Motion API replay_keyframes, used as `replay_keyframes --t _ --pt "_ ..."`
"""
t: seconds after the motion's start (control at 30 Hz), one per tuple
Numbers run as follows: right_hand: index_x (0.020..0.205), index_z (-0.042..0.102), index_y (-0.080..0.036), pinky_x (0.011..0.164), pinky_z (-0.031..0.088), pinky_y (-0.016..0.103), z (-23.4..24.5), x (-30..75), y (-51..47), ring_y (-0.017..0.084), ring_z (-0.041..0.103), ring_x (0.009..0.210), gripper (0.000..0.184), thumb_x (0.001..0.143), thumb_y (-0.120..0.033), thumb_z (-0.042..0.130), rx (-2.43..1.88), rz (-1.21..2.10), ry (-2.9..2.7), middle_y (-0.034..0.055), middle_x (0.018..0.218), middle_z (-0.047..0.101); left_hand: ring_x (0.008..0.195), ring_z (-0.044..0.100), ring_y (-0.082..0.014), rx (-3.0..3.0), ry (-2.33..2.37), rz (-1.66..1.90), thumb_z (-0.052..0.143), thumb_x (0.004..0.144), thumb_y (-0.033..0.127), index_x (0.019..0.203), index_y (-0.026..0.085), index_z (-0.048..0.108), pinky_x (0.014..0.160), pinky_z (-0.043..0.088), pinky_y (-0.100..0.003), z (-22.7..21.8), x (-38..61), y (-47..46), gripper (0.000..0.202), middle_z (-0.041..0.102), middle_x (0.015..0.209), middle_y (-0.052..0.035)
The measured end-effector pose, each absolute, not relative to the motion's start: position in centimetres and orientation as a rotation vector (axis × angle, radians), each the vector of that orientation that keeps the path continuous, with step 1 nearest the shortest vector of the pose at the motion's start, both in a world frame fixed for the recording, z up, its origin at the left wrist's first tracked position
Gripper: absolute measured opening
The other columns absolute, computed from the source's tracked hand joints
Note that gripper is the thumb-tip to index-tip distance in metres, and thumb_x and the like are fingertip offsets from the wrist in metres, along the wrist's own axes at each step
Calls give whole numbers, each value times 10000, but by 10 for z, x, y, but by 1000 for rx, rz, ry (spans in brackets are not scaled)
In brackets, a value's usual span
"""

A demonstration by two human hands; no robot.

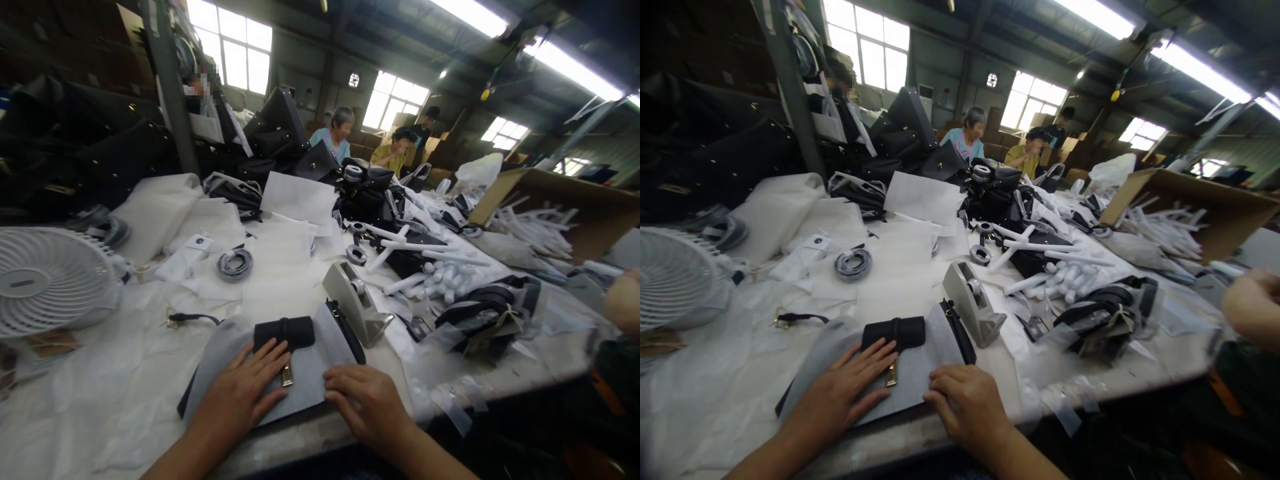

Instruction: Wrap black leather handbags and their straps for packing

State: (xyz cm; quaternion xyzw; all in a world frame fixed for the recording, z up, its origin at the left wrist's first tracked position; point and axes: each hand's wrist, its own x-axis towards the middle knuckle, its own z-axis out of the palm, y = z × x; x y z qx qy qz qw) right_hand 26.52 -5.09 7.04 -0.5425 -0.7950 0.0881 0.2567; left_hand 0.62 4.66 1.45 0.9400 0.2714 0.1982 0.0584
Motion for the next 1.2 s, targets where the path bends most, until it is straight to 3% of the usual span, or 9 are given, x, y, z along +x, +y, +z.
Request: replay_keyframes --t 0.1,0.2,0.3,0.4,0.67,0.87,1.0,1.2 --pt "871 668 -223 769 489 271 89 249 -38 184 677 849 122 941 -219 569 -1642 295 -2153 26 884 722 1315 519 -245 2809 841 620 599 932 404 1386 277 506 1098 427 -431 16 8 46 480 534 1449 -19" --pt "911 643 -224 733 468 252 97 227 -21 169 650 828 77 925 -185 578 -1658 400 -2101 19 915 685 1329 502 -253 2771 861 603 596 934 407 1386 287 504 1097 427 -454 18 8 45 476 521 1460 -16" --pt "931 622 -215 658 443 240 89 212 -6 154 622 755 78 868 -182 654 -1663 539 -2041 11 906 653 1346 483 -250 2710 890 561 530 969 417 1407 313 472 1092 426 -494 20 8 45 454 518 1462 1" --pt "928 629 -201 684 438 248 72 209 1 163 610 774 124 829 -171 697 -1667 614 -2003 11 869 643 1339 491 -237 2653 942 553 457 1004 387 1386 340 494 1088 423 -497 22 11 45 387 536 1449 17" --pt "825 699 -188 623 417 215 71 209 6 137 624 696 64 849 -242 674 -1771 812 -1968 3 755 682 1272 540 -278 2562 1067 531 658 903 279 1159 298 671 1065 403 -507 34 25 44 258 614 1373 -16" --pt "817 713 -160 554 397 234 90 196 27 164 680 687 202 899 -313 609 -1966 612 -2379 42 766 744 1269 528 -275 2477 1026 566 664 877 214 1177 323 669 1074 390 -521 36 19 44 320 602 1381 -7" --pt "821 743 -125 639 453 287 92 188 37 243 702 761 164 878 -215 618 -1896 496 -2601 113 804 756 1254 542 -290 2497 974 625 658 874 229 1192 320 670 1052 422 -525 34 16 46 331 605 1377 -28" --pt "843 758 -113 745 518 337 81 181 36 293 683 873 103 806 -80 668 -1727 323 -2820 150 883 742 1245 561 -302 2502 947 645 687 867 264 1156 278 690 1044 443 -537 33 16 47 289 627 1355 -46"
